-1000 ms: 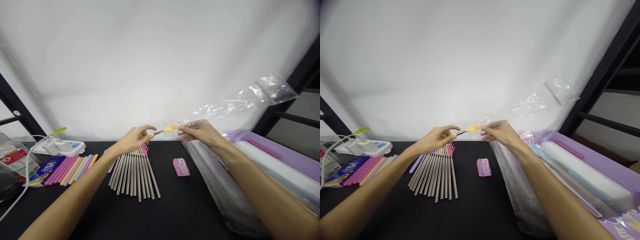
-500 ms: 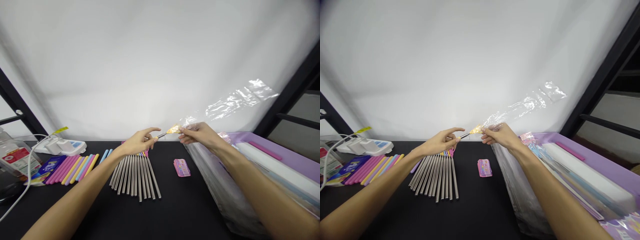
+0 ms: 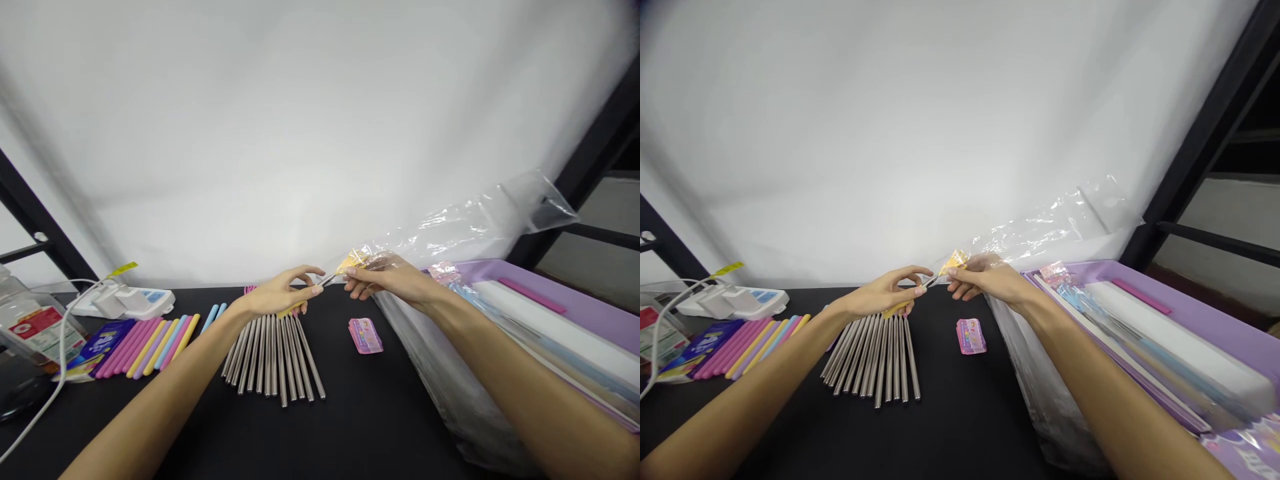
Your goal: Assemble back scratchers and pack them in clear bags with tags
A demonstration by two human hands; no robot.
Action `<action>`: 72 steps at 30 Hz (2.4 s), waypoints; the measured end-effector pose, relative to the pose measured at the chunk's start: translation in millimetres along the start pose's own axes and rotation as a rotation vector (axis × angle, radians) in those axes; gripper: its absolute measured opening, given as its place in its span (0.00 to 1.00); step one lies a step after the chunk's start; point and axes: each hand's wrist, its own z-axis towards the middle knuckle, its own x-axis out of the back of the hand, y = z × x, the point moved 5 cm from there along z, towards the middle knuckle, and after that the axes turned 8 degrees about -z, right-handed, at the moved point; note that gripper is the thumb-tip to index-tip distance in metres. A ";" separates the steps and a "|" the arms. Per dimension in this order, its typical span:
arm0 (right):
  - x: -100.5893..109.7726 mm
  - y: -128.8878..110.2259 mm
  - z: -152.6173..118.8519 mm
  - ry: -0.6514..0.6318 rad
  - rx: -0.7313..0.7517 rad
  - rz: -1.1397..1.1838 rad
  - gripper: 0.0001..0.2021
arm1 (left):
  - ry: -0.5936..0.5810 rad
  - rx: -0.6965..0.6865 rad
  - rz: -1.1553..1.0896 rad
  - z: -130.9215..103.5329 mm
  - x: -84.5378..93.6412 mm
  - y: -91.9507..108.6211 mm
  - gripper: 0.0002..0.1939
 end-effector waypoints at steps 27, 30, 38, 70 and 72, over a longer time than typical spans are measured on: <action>-10.0 0.4 3.3 -0.025 -0.057 0.265 0.13 | 0.176 0.033 -0.207 1.2 -17.8 7.9 0.27; -5.8 0.3 3.7 0.007 -0.057 0.272 0.12 | 0.150 0.014 -0.251 2.6 -19.5 7.1 0.25; 15.3 0.5 -0.1 0.031 -0.060 0.239 0.16 | 0.102 -0.032 -0.293 3.5 -13.0 7.5 0.22; 21.0 2.4 -3.0 0.061 -0.060 0.320 0.10 | -0.114 -0.016 -0.195 -3.8 -33.8 8.9 0.21; 16.5 2.4 -2.1 0.019 -0.048 0.288 0.10 | -0.063 -0.015 -0.124 -1.0 -38.1 5.9 0.20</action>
